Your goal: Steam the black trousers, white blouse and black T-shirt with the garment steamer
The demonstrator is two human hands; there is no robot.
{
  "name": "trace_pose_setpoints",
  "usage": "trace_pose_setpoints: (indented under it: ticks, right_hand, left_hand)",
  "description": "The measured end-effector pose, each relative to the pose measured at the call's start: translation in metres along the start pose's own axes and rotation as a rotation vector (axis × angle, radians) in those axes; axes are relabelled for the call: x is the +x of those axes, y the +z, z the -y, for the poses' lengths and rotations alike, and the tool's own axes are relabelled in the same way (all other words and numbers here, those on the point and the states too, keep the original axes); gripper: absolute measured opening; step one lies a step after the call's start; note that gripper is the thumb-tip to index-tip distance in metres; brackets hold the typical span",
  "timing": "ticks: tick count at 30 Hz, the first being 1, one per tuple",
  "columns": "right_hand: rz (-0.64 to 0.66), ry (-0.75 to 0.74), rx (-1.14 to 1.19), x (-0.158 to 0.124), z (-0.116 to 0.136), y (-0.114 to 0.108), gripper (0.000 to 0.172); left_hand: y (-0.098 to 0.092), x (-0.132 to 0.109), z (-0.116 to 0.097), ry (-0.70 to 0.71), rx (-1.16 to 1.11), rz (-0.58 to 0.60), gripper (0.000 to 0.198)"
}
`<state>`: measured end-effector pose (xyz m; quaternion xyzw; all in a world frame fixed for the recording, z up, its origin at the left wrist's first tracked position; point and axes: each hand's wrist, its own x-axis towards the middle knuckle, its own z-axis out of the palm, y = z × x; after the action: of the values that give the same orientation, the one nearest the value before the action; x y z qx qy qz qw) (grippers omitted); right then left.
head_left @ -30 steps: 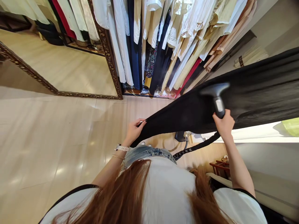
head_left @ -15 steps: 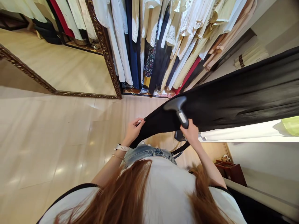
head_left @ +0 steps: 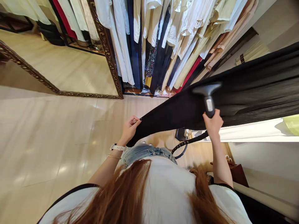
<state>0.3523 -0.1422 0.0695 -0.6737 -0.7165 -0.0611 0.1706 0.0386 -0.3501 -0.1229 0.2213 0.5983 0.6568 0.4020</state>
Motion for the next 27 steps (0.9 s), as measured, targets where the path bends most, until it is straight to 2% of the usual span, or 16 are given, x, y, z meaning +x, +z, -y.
trace_pose_setpoints:
  ticks: [2,4,6,8,11,15,17,19,22,27]
  right_hand:
    - [-0.119,0.058,0.008,0.017,-0.007,-0.017,0.044]
    - [-0.172,0.090,0.011,0.026,-0.011,-0.026,0.043]
    - [-0.172,0.100,0.011,0.026,-0.013,-0.026,0.042]
    - [-0.136,0.087,0.017,0.016,-0.011,-0.016,0.041]
    - [0.018,0.028,0.024,-0.017,-0.001,0.013,0.042]
    - [0.365,-0.144,0.030,-0.078,0.021,0.053,0.040]
    - [0.478,-0.227,0.053,-0.102,0.031,0.065,0.039]
    - [0.535,-0.281,0.071,-0.115,0.036,0.070,0.039]
    - [0.485,-0.267,0.078,-0.106,0.030,0.064,0.041]
    - [0.160,-0.006,0.034,-0.043,-0.008,0.035,0.048]
  left_hand:
    - [-0.001,-0.001,0.001,-0.007,0.002,0.010,0.041]
    - [-0.001,-0.002,0.002,-0.012,0.001,0.015,0.042]
    - [-0.001,-0.002,0.002,-0.019,-0.002,0.020,0.043]
    - [0.000,-0.003,0.001,-0.027,-0.005,0.027,0.044]
    - [0.002,-0.001,-0.001,-0.032,-0.010,0.042,0.045]
    - [0.005,0.002,-0.004,-0.028,-0.004,0.060,0.044]
    - [0.005,0.003,-0.004,-0.021,0.009,0.055,0.044]
    - [0.004,0.004,-0.004,-0.023,0.022,0.035,0.044]
    - [-0.002,0.003,-0.005,-0.028,0.020,0.005,0.046]
    - [-0.008,0.001,-0.008,-0.014,0.018,-0.018,0.047]
